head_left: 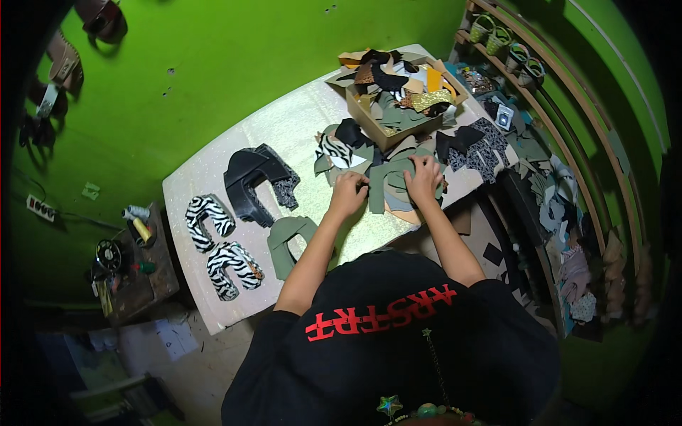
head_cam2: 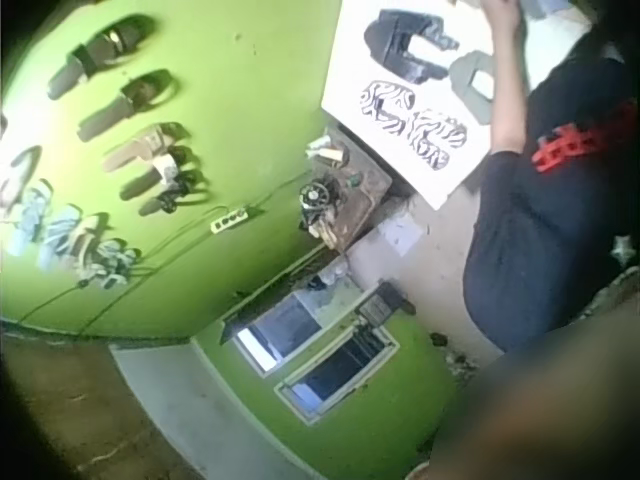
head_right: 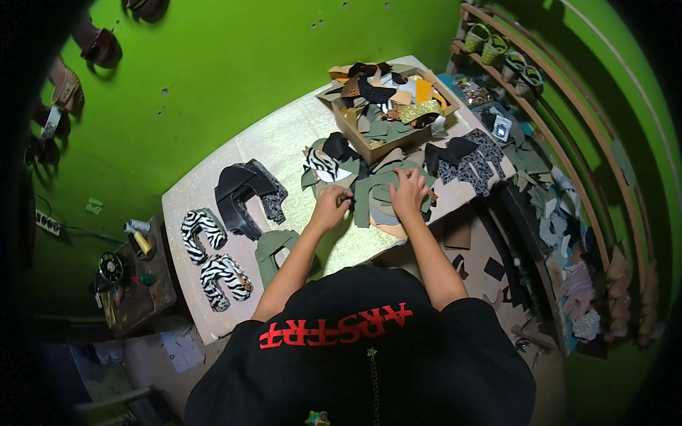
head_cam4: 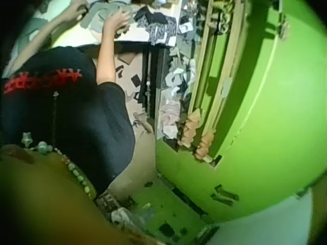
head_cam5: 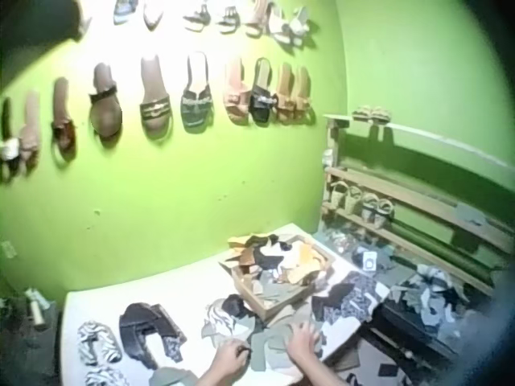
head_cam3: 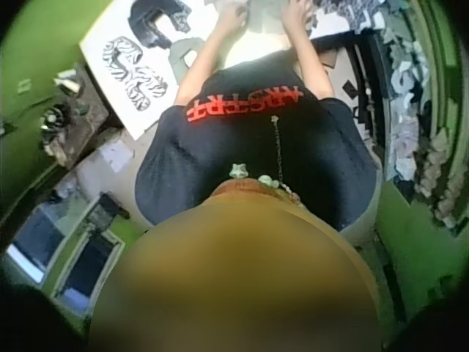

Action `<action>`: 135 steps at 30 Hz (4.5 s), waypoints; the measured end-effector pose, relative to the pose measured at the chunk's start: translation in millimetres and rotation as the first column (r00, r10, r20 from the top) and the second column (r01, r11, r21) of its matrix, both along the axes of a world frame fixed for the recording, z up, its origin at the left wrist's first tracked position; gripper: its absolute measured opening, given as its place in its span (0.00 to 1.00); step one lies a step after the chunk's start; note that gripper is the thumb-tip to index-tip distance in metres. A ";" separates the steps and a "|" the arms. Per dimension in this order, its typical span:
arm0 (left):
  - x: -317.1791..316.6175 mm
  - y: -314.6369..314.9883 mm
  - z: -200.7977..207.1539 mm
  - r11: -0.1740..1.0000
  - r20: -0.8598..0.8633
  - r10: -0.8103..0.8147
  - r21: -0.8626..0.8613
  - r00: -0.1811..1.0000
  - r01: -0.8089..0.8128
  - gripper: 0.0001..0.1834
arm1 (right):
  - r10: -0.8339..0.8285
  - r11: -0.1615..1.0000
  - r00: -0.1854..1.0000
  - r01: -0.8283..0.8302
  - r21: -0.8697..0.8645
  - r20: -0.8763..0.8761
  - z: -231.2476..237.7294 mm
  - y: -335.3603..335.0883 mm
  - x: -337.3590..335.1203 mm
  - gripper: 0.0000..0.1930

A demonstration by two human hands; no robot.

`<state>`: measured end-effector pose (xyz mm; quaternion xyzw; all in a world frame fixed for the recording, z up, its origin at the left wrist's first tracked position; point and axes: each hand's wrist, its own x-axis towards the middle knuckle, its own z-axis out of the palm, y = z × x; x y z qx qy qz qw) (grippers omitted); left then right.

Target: Sorting and inspecting cut-out leather or fabric pieces for shoe manufacturing on a workshop table.

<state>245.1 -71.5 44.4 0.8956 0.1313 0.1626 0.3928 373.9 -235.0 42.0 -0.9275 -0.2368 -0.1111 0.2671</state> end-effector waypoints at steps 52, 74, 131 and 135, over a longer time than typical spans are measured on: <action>-182.3 64.2 11.1 0.676 -0.244 0.299 -0.628 0.922 -0.386 0.11 | 0.721 0.675 0.462 -0.635 0.374 -0.516 19.1 118.9 -96.9 0.16; -216.5 57.9 9.3 0.693 -0.308 0.709 0.143 0.634 -0.706 0.18 | 0.559 0.822 0.770 -0.563 0.085 -0.308 -9.2 131.9 -190.5 0.20; -125.4 56.5 -9.2 0.836 -0.124 0.277 -0.458 0.953 -0.302 0.12 | 0.861 0.498 0.145 -0.050 0.866 -0.487 21.2 135.1 25.7 0.09; -116.3 51.4 5.4 0.465 -0.229 0.279 -0.817 0.933 -0.340 0.23 | 0.798 0.603 0.103 -0.106 0.791 -0.594 28.4 120.2 -44.0 0.07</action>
